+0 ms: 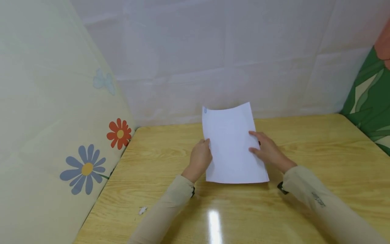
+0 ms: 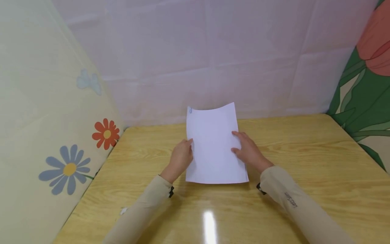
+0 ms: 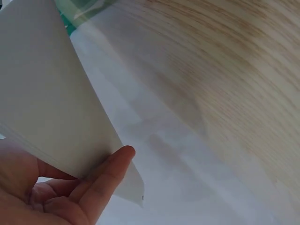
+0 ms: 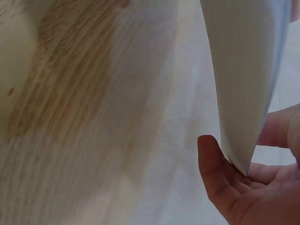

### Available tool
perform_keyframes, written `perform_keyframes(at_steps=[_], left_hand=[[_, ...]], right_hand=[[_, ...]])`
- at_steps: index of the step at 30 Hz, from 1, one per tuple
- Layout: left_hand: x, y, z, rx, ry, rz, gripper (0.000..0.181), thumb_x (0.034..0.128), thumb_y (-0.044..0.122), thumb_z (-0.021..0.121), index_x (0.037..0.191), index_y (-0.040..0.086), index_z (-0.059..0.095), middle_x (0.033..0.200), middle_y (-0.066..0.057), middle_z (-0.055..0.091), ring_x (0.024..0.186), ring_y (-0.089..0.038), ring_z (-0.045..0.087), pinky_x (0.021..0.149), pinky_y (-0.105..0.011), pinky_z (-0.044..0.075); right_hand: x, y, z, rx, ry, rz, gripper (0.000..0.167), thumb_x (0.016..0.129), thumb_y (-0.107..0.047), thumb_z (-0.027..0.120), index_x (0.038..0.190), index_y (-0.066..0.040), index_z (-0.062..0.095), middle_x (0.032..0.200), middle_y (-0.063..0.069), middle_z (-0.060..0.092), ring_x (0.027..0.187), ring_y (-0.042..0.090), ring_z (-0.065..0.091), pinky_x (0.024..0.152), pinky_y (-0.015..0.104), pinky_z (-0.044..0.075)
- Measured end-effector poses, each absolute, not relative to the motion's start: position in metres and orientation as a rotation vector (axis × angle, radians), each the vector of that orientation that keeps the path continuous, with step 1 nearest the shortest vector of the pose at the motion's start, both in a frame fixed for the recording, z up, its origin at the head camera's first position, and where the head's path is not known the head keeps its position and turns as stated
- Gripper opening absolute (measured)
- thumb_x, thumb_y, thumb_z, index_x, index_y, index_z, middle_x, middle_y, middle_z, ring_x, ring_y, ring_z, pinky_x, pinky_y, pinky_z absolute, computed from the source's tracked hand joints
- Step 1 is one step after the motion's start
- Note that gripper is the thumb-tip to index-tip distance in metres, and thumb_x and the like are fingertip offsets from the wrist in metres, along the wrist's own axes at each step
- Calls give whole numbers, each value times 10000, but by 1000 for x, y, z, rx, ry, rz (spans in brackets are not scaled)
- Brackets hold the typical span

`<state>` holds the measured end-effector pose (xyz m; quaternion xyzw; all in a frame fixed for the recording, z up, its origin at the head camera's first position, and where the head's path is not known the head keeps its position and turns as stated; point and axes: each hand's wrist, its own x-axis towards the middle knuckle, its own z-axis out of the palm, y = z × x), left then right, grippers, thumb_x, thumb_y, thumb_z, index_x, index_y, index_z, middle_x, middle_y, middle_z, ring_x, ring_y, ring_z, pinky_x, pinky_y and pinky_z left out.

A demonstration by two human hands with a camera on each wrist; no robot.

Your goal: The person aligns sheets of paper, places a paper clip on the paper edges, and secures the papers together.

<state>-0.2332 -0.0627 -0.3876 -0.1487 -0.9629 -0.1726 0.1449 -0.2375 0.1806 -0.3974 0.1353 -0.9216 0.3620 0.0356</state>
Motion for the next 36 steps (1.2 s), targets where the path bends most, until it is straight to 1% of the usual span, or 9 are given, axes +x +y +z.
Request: perform_keyframes(at_steps=[3,6,11,15,21,24,27,31,36], left_hand=[[-234,-61,-387,-417,-2856,-429,316,898,-37,569,1210,-87,589,1065,-208,638,925,-310,655,771,-327,547],[-235,-60,-387,-437,-2935,-348,274,956,32,534,1195,-92,586,1063,-199,630,937,-286,646,770,-307,545],[-238,-60,-390,-491,-3040,-212,354,1011,157,489,1242,-105,547,1130,-205,613,1011,-275,618,816,-315,530],[-239,-59,-390,-489,-3129,-107,430,1007,215,508,1307,-94,504,1215,-204,594,1093,-279,592,867,-345,513],[-241,-57,-394,-460,-3216,-62,484,987,247,546,1352,-62,475,1317,-180,553,1216,-286,518,981,-449,438],[-242,-57,-398,-450,-3237,-39,493,975,258,568,1349,-54,484,1321,-178,547,1224,-302,509,1014,-479,401],[-242,-56,-401,-452,-3247,9,484,968,268,577,1330,-45,507,1300,-175,558,1205,-312,518,1017,-488,391],[-242,-55,-405,-455,-3265,56,459,965,271,582,1301,-39,536,1284,-169,565,1201,-306,518,1028,-485,378],[-243,-56,-406,-461,-3289,101,410,966,260,578,1252,-35,583,1305,-174,559,1231,-308,499,1058,-487,348]], right_hand=[[-240,179,-400,394,-2859,1116,635,903,-30,642,1436,81,314,1405,337,345,1270,506,352,1024,600,319],[-242,179,-404,388,-2870,1119,645,899,-28,646,1436,88,308,1418,338,329,1297,506,319,1048,597,286],[-245,178,-411,436,-2855,1070,660,863,-32,683,1402,125,336,1398,357,348,1297,516,308,1068,589,256],[-247,178,-413,447,-2874,1056,703,839,-58,715,1397,134,333,1394,364,348,1290,522,312,1067,591,253],[-248,178,-417,464,-2892,1059,737,798,-79,762,1367,155,358,1352,392,372,1243,543,352,1042,604,284],[-248,178,-420,477,-2893,1039,721,783,-74,771,1340,169,381,1324,402,395,1219,545,377,1030,599,304],[-249,177,-424,482,-2900,1031,702,778,-61,769,1322,179,396,1310,406,412,1210,543,392,1026,591,317],[-248,175,-425,473,-2949,1019,704,782,-68,765,1322,184,390,1321,414,394,1221,549,377,1034,592,307],[-248,174,-425,463,-3010,985,715,793,-92,765,1326,187,381,1328,422,379,1232,548,366,1040,589,302]])
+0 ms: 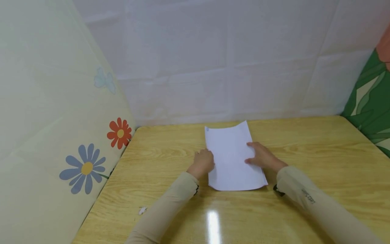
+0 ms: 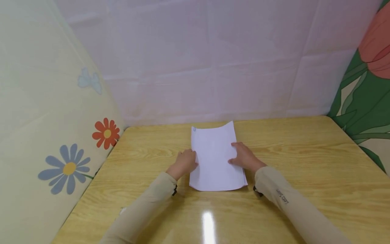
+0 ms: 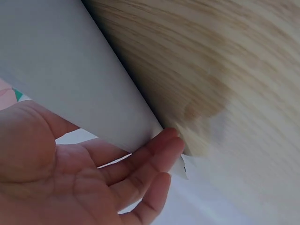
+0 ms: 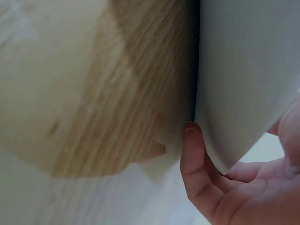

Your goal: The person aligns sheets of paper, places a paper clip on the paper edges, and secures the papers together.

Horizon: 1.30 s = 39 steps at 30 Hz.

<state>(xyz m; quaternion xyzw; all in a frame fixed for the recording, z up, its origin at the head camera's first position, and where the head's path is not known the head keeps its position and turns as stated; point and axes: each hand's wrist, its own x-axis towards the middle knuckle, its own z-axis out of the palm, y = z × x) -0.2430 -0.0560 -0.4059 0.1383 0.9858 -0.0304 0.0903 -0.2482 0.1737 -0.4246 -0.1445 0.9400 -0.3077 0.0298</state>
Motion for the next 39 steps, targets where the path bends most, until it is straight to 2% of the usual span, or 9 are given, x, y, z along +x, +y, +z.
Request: perform_keyframes(at_steps=[4,9,15,24,30,39], left_hand=[[-244,-56,-407,406,2903,-77,396,954,241,588,1241,-32,598,1334,-174,538,1260,-310,473,1078,-489,321],[-248,-56,-407,375,2869,3,428,899,283,682,1197,-19,627,1334,-174,532,1273,-319,449,1092,-500,291],[-254,-55,-411,339,2848,35,422,870,299,719,1166,6,646,1297,-162,557,1261,-308,450,1097,-496,277],[-255,-55,-414,348,2867,22,417,860,303,732,1154,17,652,1223,-140,604,1210,-285,490,1065,-479,328],[-261,-58,-414,343,2910,-5,428,828,299,767,1124,12,656,1120,-137,624,1102,-270,542,985,-448,400],[-271,-56,-413,332,2896,-2,450,805,303,786,1137,29,655,1105,-115,635,1075,-245,551,968,-431,403]], right_hand=[[-248,175,-424,-445,2884,-925,714,792,-98,767,1320,191,385,1315,422,389,1224,543,376,1037,583,313],[-248,177,-423,-484,2896,-875,682,782,-89,770,1286,200,414,1240,412,443,1166,520,431,1016,569,345],[-249,181,-422,-428,2862,-760,674,839,-158,741,1306,196,409,1199,417,442,1124,495,456,984,559,379],[-253,182,-427,-436,2873,-644,641,879,-214,706,1295,196,442,1244,453,421,1191,543,413,995,571,366],[-258,178,-427,-442,2872,-608,640,900,-235,680,1322,175,429,1279,458,385,1213,554,387,1000,583,356],[-262,178,-429,-437,2871,-568,639,916,-243,661,1325,183,417,1285,462,385,1223,565,371,1010,595,339]])
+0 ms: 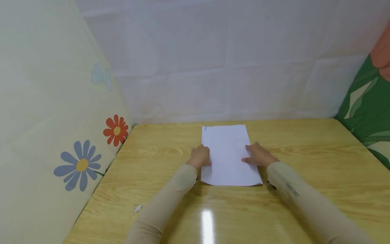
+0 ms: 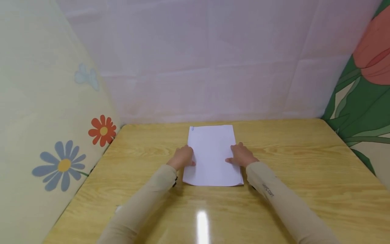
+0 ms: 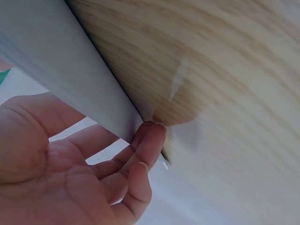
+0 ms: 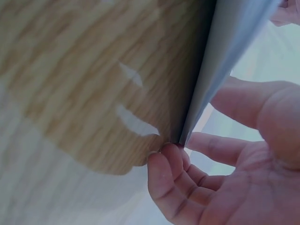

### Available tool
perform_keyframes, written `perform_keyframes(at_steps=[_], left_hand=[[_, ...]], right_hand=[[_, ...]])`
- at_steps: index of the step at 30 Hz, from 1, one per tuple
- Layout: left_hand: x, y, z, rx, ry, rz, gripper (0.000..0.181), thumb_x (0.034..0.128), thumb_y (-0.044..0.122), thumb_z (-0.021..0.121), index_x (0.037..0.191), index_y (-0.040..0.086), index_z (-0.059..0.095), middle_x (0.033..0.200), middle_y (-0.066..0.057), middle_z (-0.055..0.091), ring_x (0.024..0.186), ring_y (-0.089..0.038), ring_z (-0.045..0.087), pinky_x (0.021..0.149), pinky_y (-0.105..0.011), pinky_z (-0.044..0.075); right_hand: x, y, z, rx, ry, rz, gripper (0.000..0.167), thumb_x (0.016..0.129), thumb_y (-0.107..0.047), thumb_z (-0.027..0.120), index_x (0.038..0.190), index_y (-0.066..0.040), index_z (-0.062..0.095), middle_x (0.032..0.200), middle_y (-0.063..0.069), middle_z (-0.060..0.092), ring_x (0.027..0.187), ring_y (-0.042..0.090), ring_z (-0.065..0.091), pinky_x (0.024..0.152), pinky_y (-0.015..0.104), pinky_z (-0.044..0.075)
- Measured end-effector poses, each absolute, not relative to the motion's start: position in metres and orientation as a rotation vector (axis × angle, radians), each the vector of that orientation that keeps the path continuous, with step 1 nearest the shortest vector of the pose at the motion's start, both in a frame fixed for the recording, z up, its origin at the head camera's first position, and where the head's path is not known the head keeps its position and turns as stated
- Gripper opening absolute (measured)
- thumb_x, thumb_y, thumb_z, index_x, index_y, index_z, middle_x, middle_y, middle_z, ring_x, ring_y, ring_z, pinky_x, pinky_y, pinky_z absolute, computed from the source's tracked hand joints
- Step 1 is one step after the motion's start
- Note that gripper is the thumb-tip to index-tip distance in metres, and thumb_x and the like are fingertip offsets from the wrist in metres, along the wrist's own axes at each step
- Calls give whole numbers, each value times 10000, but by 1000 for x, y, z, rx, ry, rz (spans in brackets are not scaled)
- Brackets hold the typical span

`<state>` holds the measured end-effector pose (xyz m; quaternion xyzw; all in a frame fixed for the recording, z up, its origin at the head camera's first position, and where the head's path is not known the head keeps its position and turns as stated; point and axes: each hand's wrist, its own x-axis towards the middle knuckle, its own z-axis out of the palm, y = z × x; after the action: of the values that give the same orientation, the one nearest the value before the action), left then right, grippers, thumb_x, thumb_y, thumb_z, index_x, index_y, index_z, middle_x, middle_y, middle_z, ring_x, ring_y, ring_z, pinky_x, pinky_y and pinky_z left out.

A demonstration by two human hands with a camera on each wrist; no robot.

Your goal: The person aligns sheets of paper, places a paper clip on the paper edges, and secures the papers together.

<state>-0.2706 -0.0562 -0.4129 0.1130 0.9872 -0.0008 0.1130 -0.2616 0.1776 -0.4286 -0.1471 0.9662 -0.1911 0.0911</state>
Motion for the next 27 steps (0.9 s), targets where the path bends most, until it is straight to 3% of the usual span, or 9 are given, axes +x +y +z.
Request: perform_keyframes(at_steps=[8,15,20,27], left_hand=[[-275,-54,-417,285,2886,24,475,804,331,788,1150,38,646,1137,-118,628,1083,-249,563,953,-414,414],[-278,-56,-416,270,2902,84,496,795,338,796,1134,8,645,1149,-144,634,1099,-279,573,950,-427,430],[-276,-57,-414,278,2915,91,520,791,363,791,1115,-17,649,1166,-207,571,1127,-326,512,959,-445,427],[-277,-59,-418,262,2901,143,493,789,339,798,1093,-20,651,1179,-208,542,1161,-338,473,983,-451,410]], right_hand=[[-265,181,-431,-444,2884,-549,635,899,-239,681,1298,192,442,1237,450,431,1184,555,412,994,581,362],[-268,181,-425,-350,2841,-498,658,930,-280,640,1364,149,394,1333,436,365,1253,569,328,1029,617,300],[-272,179,-422,-263,2800,-434,681,943,-322,612,1409,104,357,1388,415,313,1284,588,250,1034,655,246],[-272,182,-427,-321,2791,-426,709,956,-344,587,1428,107,311,1389,436,285,1280,615,228,1028,673,233]])
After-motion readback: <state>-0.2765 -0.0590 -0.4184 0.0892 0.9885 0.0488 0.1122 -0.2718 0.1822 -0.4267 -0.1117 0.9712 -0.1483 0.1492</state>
